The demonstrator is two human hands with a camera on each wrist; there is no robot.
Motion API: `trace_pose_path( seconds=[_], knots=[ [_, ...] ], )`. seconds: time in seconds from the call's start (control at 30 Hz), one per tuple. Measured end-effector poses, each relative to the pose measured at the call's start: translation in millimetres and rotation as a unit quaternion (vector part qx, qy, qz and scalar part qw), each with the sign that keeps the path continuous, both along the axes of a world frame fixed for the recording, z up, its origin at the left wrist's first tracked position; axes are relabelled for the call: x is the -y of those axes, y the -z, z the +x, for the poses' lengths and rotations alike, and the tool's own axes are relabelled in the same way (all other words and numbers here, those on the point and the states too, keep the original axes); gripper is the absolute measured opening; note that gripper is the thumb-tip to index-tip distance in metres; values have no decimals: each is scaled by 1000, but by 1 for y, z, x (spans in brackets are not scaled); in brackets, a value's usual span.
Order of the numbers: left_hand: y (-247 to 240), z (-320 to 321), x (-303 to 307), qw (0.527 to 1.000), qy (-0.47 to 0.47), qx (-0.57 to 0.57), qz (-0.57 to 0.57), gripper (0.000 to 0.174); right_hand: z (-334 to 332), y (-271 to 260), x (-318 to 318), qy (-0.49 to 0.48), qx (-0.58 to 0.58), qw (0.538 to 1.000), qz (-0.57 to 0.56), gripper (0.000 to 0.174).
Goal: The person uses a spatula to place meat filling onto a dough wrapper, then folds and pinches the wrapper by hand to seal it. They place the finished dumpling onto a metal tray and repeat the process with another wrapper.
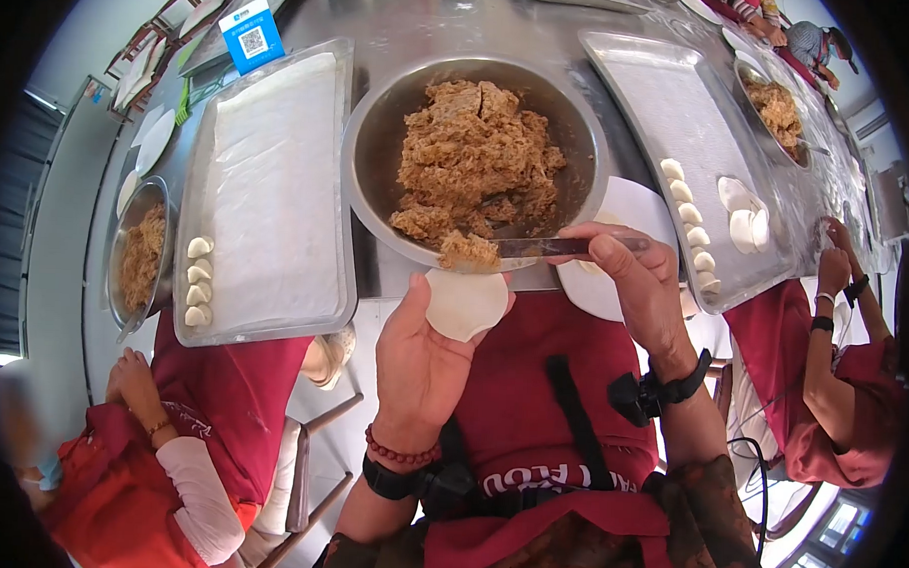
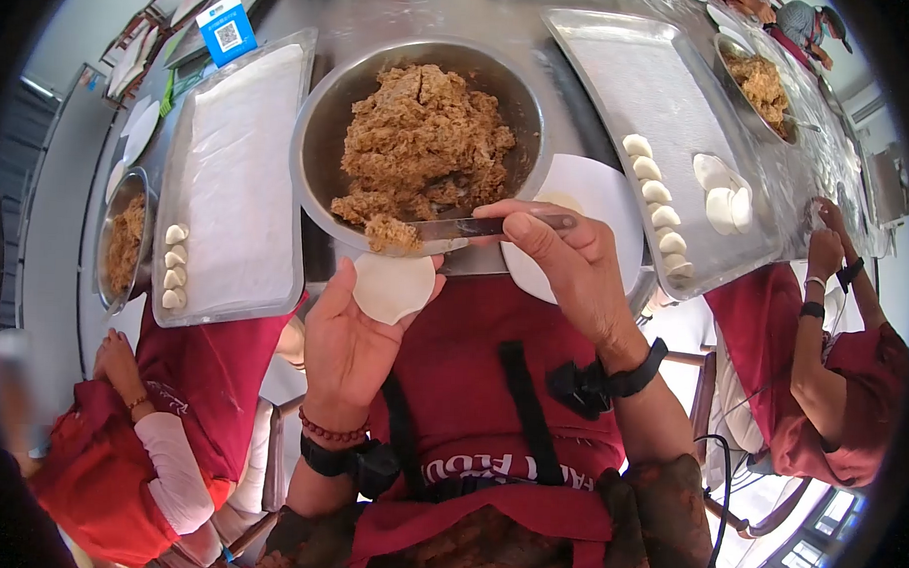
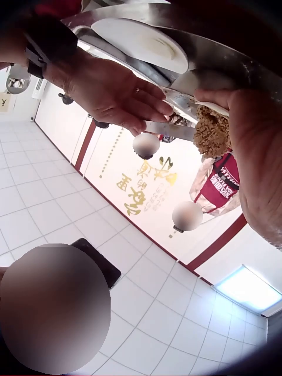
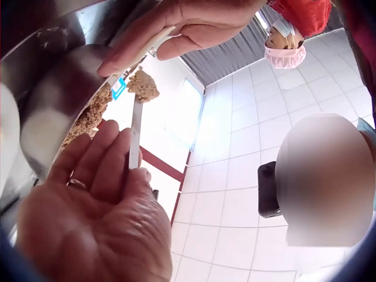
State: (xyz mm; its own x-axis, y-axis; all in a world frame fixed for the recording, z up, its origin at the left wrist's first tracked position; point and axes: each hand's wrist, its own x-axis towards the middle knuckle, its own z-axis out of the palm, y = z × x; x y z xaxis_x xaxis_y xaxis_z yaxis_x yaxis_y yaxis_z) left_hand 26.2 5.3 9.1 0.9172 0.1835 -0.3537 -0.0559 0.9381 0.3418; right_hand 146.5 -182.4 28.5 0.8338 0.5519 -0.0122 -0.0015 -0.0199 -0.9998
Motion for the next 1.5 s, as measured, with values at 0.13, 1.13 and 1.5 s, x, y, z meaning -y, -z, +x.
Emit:
trace_pose_path(
  seconds=[0.13, 1.13, 1.5],
  knots=[
    [-2, -2, 1, 1000, -1, -2, 0, 53, -24, -7, 2, 8, 82, 995, -48, 26],
    [9, -13, 6, 1000, -13, -18, -3, 57, -67, 19, 30, -81, 417, 903, -68, 28],
    [10, -14, 13, 1000, 4, -24, -8, 55, -66, 29, 24, -60, 431, 897, -72, 30]
  ],
)
